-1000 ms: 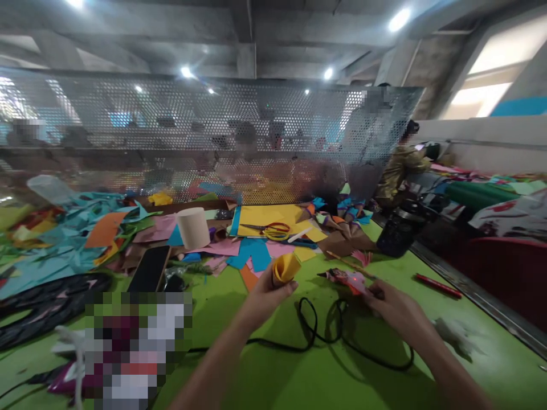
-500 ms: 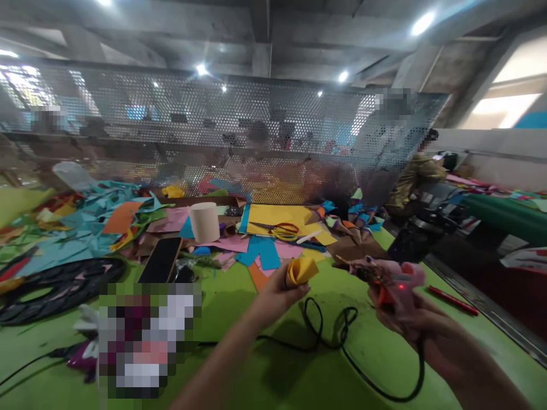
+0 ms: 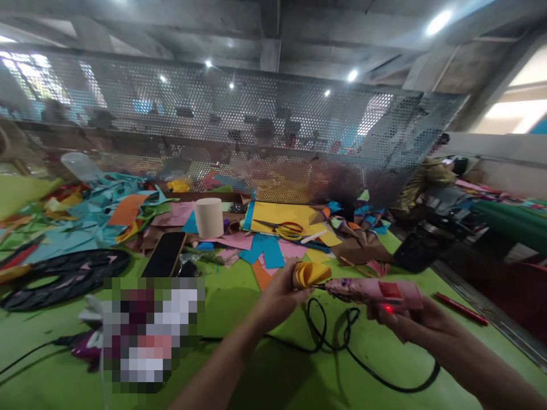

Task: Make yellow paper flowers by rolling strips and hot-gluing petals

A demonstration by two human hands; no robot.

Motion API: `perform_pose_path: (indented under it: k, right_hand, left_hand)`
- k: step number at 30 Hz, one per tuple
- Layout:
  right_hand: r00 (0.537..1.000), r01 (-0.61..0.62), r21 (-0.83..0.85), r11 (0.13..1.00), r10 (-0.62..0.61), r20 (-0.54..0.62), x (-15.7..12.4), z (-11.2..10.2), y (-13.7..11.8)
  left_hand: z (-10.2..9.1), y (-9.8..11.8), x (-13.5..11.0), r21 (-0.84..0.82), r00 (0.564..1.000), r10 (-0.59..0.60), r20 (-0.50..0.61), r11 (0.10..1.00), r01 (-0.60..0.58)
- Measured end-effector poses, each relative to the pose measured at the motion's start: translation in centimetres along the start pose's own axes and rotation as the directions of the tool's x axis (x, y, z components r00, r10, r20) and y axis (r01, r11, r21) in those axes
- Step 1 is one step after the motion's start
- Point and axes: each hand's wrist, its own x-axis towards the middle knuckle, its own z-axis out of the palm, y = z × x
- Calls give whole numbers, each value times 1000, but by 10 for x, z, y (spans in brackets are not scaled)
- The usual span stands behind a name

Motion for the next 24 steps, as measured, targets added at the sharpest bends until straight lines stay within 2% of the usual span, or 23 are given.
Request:
perform_pose_path:
  k: [3, 9, 15, 24]
  right_hand:
    - [992, 9, 4, 1000, -10, 125, 6, -3, -2]
    - [973, -32, 12, 999, 28, 228, 10, -3, -14]
    - [974, -78, -33, 996, 83, 213, 7, -7, -21]
    - [967, -38, -47, 998, 48, 252, 9, -9, -30]
  left_hand:
    - [-1, -1, 1, 63, 999, 32, -27, 998, -30]
    - [-2, 0, 0, 137, 996, 65, -54, 989, -57]
    - [-1, -2, 1, 137, 990, 106, -89, 986, -93]
    - [-2, -1, 2, 169, 989, 120, -82, 980, -105]
